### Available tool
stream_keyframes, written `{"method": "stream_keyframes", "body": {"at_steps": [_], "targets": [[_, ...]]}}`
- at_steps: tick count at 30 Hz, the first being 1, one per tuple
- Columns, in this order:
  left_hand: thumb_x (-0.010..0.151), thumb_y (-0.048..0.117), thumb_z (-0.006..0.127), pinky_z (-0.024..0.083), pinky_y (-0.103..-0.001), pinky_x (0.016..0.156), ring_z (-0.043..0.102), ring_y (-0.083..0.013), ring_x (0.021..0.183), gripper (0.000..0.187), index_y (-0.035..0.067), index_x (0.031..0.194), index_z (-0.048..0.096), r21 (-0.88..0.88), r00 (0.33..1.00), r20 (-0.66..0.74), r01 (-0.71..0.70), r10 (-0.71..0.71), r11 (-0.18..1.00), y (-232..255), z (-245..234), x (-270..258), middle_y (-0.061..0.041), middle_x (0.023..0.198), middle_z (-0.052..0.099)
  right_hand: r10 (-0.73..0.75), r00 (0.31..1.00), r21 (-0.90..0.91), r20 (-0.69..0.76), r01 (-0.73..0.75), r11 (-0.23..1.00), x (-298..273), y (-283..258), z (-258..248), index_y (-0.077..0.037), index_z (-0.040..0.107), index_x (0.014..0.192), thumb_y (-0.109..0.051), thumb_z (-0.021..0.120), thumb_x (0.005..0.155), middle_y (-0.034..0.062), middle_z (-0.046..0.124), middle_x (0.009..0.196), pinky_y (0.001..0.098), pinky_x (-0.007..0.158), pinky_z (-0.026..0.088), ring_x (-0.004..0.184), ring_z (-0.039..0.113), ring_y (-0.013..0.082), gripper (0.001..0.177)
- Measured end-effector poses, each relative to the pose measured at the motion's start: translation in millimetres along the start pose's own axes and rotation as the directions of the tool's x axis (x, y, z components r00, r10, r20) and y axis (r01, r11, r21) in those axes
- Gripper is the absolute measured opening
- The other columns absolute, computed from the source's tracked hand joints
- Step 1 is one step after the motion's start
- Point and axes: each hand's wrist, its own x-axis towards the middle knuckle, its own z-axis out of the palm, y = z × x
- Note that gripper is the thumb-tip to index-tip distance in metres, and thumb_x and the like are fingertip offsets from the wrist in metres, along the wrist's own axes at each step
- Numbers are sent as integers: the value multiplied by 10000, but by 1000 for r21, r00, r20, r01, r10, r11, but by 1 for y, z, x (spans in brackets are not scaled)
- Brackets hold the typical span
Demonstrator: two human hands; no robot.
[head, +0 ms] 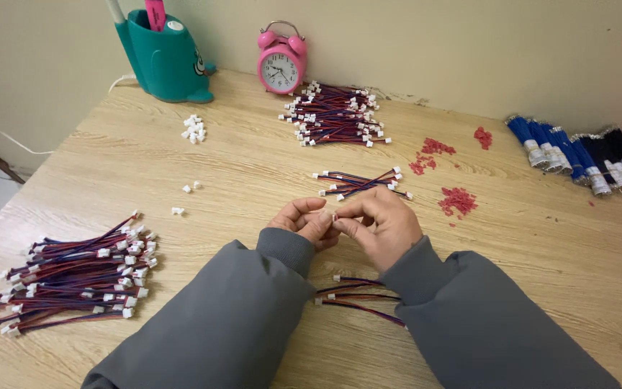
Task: Attach small red plastic clips to the connectors of wire harnesses and organize them into piles on a desk.
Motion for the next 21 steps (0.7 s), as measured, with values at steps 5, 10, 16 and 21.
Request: {"method": "stream_keyframes", "body": {"at_steps": [5,10,16,21], "targets": [[852,73,733,651,-416,725,726,-260,760,328,19,1148,602,19,1000,1,-5,5,1000,-3,-2,-1,-140,806,701,-104,993,-84,47,108,991,4,-10,-5,-187,772,851,-168,792,789,37,611,816,330,712,483,751,599,235,67],[856,79,732,648,-410,722,724,-254,756,325,26,1152,611,28,1000,6,-11,11,1000,2,0,-5,-135,793,700,-161,984,-145,79,171,975,4,-7,-5,-220,760,833,-233,784,799,3,619,820,346,765,468,828,596,239,43],[857,72,731,649,-391,695,724,-259,743,346,19,1170,595,-22,999,36,-14,15,1000,-2,-2,0,-150,786,692,-44,987,45,153,37,998,6,-11,-10,-124,755,883,-113,725,835,84,679,730,331,669,515,701,655,232,58],[855,64,731,646,-395,690,718,-251,722,352,22,1181,605,37,999,48,-13,11,999,3,3,-6,-125,734,673,81,988,28,128,-85,996,4,-17,-7,-110,763,857,-51,708,791,83,661,658,291,590,516,632,653,207,104]]}}
